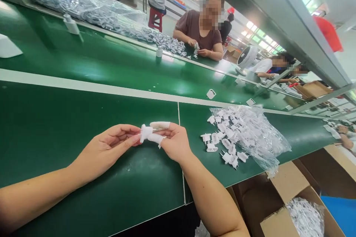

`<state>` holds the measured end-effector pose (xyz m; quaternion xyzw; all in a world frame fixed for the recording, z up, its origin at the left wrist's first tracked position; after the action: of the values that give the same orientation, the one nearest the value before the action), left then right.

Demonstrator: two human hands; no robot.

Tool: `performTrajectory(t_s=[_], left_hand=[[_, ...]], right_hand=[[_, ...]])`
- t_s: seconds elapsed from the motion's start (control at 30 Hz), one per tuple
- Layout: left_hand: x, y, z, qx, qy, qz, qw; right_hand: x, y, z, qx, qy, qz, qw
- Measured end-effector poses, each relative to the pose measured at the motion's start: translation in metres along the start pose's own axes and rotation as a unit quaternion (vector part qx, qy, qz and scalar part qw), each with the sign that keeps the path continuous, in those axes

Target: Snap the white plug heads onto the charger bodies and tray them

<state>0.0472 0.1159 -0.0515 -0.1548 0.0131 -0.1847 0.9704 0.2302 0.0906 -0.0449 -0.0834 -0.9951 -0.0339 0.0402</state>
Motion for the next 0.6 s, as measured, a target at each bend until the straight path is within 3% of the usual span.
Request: performTrajectory(t_s=[0.27, 0.4, 0.5, 0.6], left_hand=[[-0.006, 0.002, -0.004, -0.039, 0.069, 0.025, 0.997], [-0.013, 0.004, -0.012, -0.096, 0.007, 0.052, 0.994], [-0.024, 0.014, -0.011, -0.157, -0.051, 0.111, 0.98], [-0.023, 0.042, 0.01, -0.183, 0.006, 0.129, 0.975]], right_hand=[[0.008, 0.002, 0.003, -0.005, 0.012, -0.035, 0.999], [0.005, 0.008, 0.011, -0.016, -0.01, -0.035, 0.999], [-0.009, 0.016, 0.015, -0.024, -0.076, 0.007, 0.997], [-0.02, 0.018, 0.003, -0.049, -0.216, 0.018, 0.975]])
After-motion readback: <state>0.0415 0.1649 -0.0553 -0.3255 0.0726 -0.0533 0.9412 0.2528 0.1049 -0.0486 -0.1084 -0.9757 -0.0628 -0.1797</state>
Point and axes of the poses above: each hand's wrist, its own y-axis towards the middle knuckle, its own x-axis out of the palm, z = x × y, the point moved 10 cm from there along y, towards the middle knuckle, and after that the axes turned 13 degrees about -x, right-handed, at the moved point
